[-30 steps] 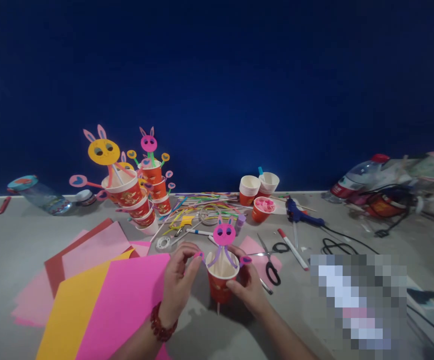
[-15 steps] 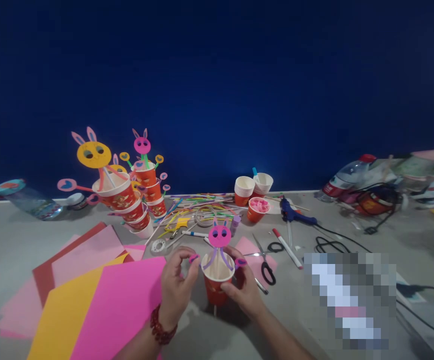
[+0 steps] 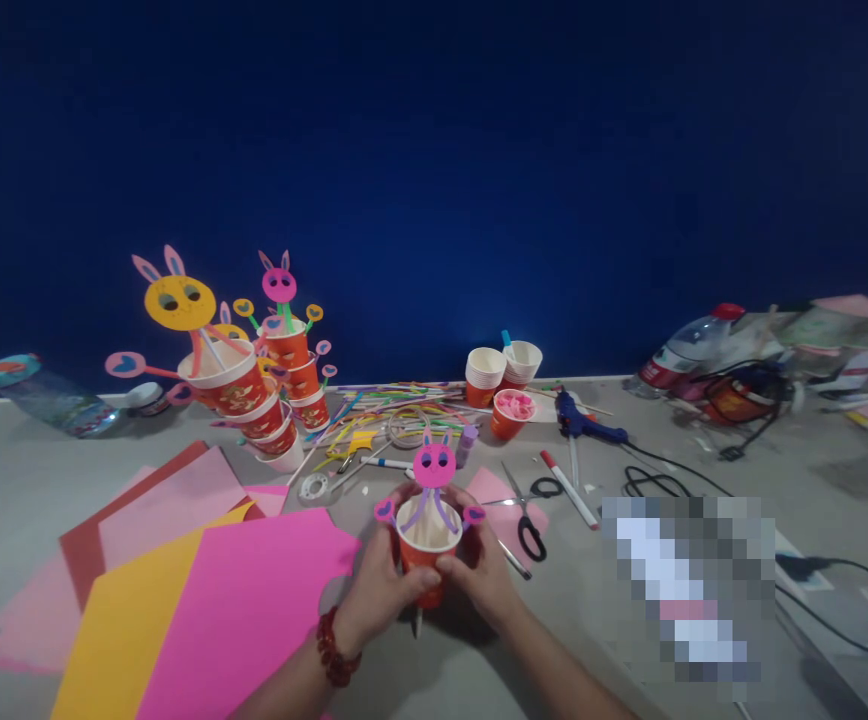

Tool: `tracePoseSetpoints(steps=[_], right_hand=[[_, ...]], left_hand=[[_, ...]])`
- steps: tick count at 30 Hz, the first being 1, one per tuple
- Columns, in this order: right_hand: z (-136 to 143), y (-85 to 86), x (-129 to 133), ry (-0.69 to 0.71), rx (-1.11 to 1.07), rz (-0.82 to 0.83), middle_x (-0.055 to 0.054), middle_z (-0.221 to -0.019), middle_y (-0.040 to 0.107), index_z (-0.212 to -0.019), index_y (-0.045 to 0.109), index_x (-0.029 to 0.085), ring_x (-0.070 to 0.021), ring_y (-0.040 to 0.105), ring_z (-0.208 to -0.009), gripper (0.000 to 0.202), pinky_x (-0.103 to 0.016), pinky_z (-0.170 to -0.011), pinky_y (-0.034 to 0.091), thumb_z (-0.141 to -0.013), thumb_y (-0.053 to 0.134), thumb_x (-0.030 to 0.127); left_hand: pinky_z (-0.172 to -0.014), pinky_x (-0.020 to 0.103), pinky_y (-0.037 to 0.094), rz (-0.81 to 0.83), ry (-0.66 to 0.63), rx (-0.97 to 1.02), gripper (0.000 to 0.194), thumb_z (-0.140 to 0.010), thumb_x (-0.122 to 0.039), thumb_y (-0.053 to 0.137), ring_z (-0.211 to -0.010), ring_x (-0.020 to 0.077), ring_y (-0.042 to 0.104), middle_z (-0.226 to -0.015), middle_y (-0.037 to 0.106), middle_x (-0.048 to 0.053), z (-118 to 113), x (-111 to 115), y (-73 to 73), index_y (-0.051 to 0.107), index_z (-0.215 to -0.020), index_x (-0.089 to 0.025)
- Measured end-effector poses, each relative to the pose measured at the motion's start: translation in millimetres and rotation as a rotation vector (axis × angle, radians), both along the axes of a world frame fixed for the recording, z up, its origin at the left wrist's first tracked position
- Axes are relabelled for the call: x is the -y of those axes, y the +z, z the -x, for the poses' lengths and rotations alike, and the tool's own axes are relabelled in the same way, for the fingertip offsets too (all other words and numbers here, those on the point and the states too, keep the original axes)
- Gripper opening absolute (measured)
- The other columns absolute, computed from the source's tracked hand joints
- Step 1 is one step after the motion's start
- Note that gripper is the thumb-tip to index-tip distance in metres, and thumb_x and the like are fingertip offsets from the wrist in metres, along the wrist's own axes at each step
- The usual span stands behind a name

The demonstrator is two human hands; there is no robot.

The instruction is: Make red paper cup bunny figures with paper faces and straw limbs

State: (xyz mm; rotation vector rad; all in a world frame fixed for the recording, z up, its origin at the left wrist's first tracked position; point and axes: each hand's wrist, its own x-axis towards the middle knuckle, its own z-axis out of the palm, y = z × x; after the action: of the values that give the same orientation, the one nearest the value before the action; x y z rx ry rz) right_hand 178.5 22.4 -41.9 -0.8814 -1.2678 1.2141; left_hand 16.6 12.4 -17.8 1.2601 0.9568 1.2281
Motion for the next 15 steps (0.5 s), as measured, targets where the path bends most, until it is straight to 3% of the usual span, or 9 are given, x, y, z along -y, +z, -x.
tracePoseSetpoints(steps=[6,11,15], right_hand=[[-3.7,-8.2,-3.8,-0.014,0.046,-0.037,-0.013,-0.127,0.067,-0.129,0.062,0.025,-0.0338,0.059,-0.124,0.058,-0.051,-0.108,0.045,-0.081,0.076,0.055],[-12.3,6.9,-13.5,-0.061,0.094,-0.160,-0.010,-0.114,0.067,-0.120,0.068,0.026,-0.0282,0.062,-0.108,0.037,-0.040,-0.091,0.053,-0.089,0.068,0.047],[-15.1,18.7,-17.6,-0.083,0.051,-0.196,-0.006,-0.096,0.064,-0.100,0.074,0.025,-0.0229,0.062,-0.089,0.018,-0.031,-0.073,0.052,-0.088,0.072,0.038]], left_hand=[[-0.100,0.047,0.052,0.148,0.016,-0.011,0.067,-0.069,-0.051,0.083,-0.113,0.0326,0.066,-0.123,0.070,0.015,-8.6,3.9,-11.2,0.062,-0.123,-0.017],[-0.090,0.045,0.056,0.249,-0.033,0.183,0.066,-0.071,-0.060,0.079,-0.098,0.0296,0.070,-0.110,0.074,0.014,-4.3,4.9,-19.5,0.064,-0.117,-0.015],[-0.087,0.041,0.058,0.196,-0.002,0.155,0.063,-0.070,-0.054,0.082,-0.096,0.0280,0.070,-0.108,0.074,0.012,-4.1,7.7,-18.4,0.064,-0.118,-0.017]])
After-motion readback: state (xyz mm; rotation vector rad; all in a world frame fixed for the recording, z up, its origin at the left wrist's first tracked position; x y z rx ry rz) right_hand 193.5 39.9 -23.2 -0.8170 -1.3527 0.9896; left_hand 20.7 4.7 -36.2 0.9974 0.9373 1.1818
